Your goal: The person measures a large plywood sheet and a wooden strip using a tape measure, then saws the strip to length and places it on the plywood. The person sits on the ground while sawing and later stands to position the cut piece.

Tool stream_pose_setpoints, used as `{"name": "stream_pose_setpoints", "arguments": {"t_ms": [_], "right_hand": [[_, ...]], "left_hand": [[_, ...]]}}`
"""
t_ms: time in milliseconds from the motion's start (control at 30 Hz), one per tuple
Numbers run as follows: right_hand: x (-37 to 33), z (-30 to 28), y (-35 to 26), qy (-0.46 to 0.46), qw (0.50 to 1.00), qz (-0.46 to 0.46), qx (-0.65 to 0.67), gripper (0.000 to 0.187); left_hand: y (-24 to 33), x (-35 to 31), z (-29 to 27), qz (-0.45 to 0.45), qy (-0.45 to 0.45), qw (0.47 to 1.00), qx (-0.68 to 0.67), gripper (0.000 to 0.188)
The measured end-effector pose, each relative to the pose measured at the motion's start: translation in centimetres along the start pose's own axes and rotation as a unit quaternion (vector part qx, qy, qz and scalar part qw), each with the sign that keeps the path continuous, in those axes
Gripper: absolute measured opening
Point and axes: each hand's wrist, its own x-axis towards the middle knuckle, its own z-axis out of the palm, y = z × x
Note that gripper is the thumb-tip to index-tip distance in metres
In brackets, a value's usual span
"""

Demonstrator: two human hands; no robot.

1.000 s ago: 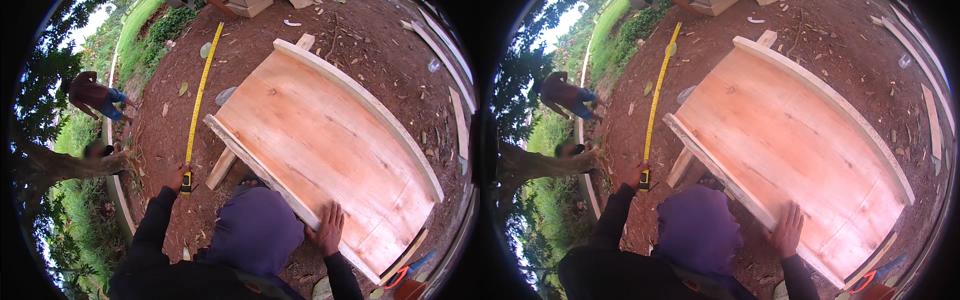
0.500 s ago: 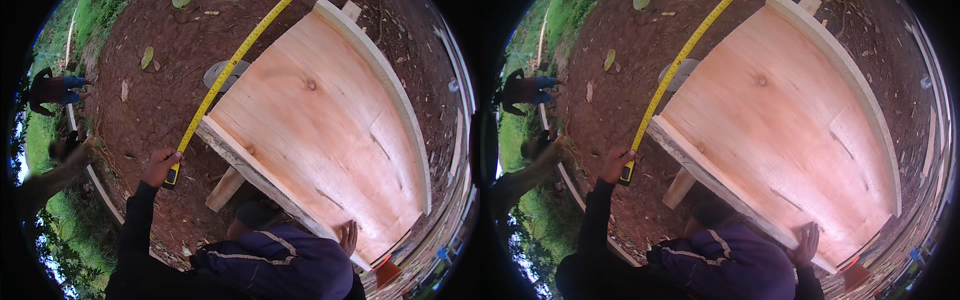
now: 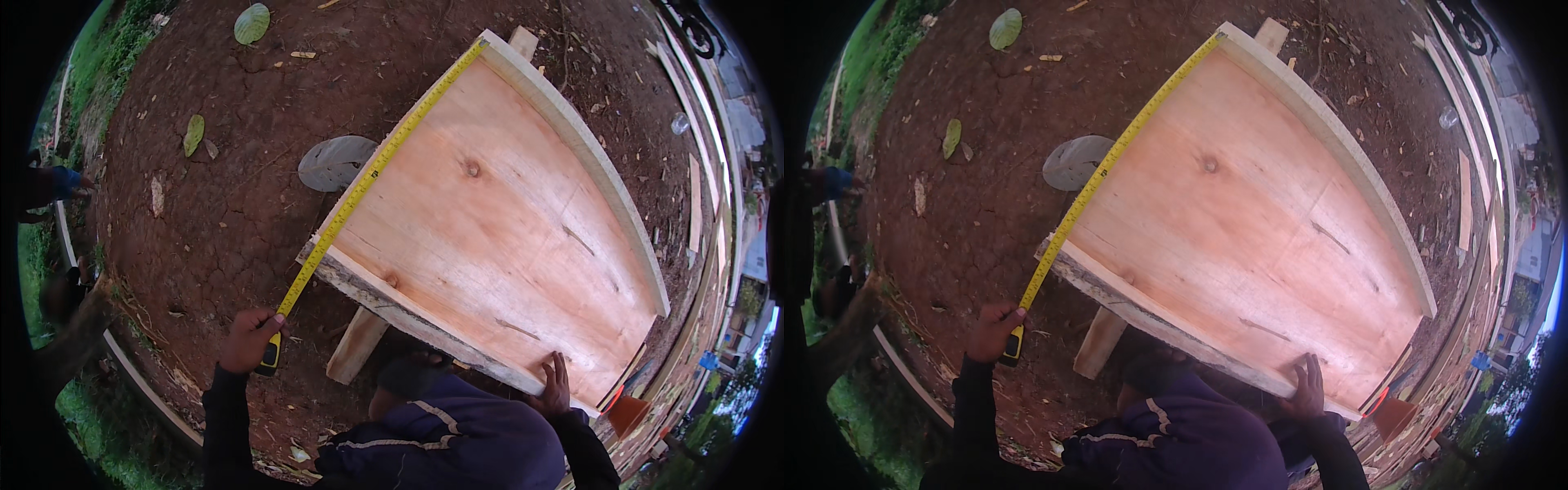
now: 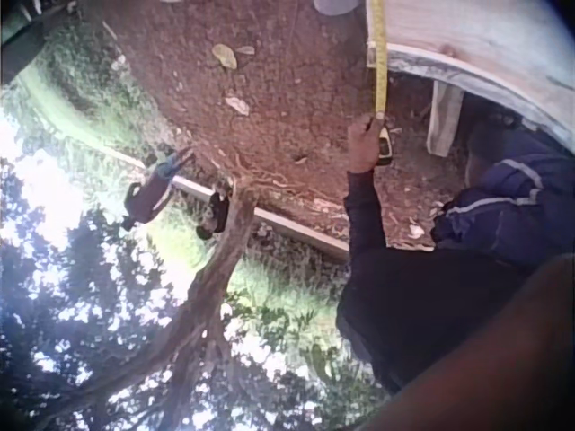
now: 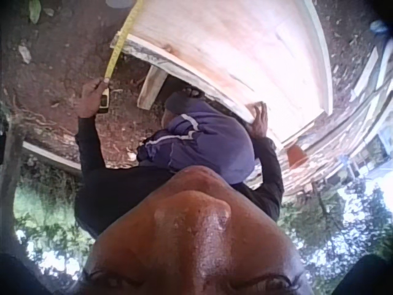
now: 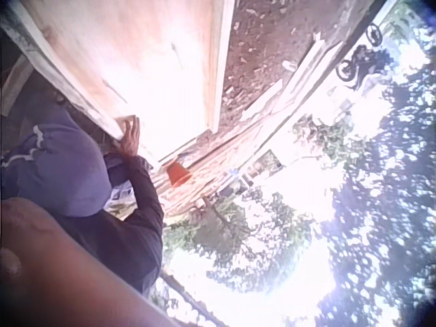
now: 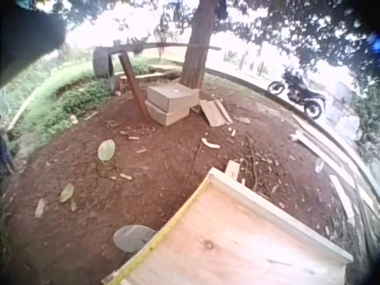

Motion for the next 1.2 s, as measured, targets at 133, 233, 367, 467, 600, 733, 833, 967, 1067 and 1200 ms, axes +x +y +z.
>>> {"name": "stream_pose_setpoints", "arguments": {"t_ms": [133,233,367,467,600,733,833,967,1067,1200], "right_hand": [[0.2,-0.2,-0.3,-0.006,1.000,-0.005,-0.001,0.087],[0.2,-0.3,-0.3,-0.011,1.000,-0.005,0.008,0.087],[0.0,0.0,0.0,-0.014,1.000,-0.006,0.006,0.088],[0.1,0.1,0.2,-0.020,1.000,-0.003,0.003,0.088],[0.1,0.1,0.2,-0.023,1.000,-0.004,-0.003,0.088],[0.2,0.1,0.5,-0.026,1.000,-0.012,-0.012,0.088],[0.0,0.7,1.2,-0.026,1.000,-0.012,-0.001,0.088],[-0.4,1.5,2.0,-0.008,1.000,-0.029,0.005,0.091],[-0.5,1.8,2.4,-0.008,1.000,-0.029,0.000,0.094],[-0.8,2.2,2.9,0.005,0.999,-0.040,-0.008,0.093]], "left_hand": [[0.0,-0.4,0.0,0.004,0.000,1.000,-0.001,0.027],[-0.6,-0.5,-0.2,0.003,0.006,1.000,0.006,0.027],[0.1,-0.7,-0.1,-0.004,0.002,1.000,0.003,0.027],[-0.4,-0.6,-0.2,0.003,0.004,1.000,0.006,0.028],[0.8,-0.4,0.2,0.029,0.006,0.999,0.027,0.028],[0.7,-0.6,0.2,0.045,0.017,0.998,0.029,0.028],[1.3,-0.5,0.0,-0.005,0.011,0.999,0.035,0.029],[0.9,-0.2,-0.4,0.012,0.003,1.000,0.028,0.029],[1.1,-0.2,-0.5,0.030,0.004,0.999,0.038,0.029],[0.7,0.0,-0.5,0.025,-0.003,0.999,0.020,0.029]]}}
